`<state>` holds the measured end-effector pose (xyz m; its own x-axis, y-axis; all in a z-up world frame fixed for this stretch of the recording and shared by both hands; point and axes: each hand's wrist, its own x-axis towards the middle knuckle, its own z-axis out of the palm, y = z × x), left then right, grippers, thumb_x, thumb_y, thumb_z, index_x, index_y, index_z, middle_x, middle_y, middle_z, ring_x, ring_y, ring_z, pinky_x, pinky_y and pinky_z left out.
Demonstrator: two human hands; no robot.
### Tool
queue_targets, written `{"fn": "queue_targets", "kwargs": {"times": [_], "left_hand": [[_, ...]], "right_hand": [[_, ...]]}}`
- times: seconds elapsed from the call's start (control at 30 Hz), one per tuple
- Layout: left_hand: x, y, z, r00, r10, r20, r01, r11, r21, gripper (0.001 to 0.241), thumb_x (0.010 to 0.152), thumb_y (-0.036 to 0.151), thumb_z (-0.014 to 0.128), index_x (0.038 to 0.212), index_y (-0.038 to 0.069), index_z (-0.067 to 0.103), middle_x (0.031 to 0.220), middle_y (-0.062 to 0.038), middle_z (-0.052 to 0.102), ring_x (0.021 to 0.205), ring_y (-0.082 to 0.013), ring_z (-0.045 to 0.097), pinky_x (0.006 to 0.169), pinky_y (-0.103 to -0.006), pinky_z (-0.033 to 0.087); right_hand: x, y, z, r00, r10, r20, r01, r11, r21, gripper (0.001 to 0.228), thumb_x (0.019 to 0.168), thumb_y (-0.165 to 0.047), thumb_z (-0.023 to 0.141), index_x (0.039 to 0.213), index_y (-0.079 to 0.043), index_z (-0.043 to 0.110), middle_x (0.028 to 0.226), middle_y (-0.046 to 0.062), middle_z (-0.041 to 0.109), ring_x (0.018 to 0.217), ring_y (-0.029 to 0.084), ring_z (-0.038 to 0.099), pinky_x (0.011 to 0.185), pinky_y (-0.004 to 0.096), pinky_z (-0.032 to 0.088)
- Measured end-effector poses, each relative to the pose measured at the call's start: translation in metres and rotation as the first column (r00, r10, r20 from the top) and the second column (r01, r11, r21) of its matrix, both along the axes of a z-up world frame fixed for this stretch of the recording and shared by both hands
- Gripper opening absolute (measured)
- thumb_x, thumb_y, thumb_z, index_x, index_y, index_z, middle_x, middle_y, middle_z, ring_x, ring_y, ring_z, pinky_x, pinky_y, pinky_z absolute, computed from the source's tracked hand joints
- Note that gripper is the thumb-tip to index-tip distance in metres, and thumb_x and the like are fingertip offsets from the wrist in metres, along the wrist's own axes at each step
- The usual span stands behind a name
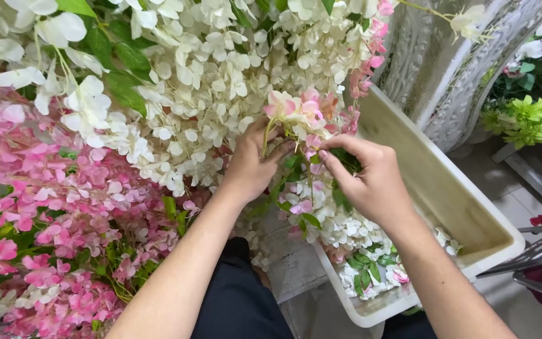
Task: Arranging artificial flowers by picking them from a bin and attaching them to a floral wall.
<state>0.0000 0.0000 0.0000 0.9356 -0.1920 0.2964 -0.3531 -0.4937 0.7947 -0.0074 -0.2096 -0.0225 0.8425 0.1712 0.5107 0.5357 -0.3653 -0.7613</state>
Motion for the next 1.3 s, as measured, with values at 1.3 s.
{"fn": "queue_targets", "kwargs": {"times": [1.3], "left_hand": [[0.002,-0.004,-0.006,0.989,-0.118,0.091,0.119,0.993,-0.007,0.018,0.098,0.001,0.061,0.111,0.0,0.073,0.117,-0.025,0.069,0.11,-0.0464,0.065,0.097,-0.0558,0.051]], "right_hand": [[-0.005,0.029,0.015,0.983,-0.112,0.146,0.104,0.993,0.061,0.006,0.096,-0.009,0.072,0.095,-0.01,0.078,0.081,0.01,0.075,0.078,0.032,0.075,0.068,0.039,0.056]]}}
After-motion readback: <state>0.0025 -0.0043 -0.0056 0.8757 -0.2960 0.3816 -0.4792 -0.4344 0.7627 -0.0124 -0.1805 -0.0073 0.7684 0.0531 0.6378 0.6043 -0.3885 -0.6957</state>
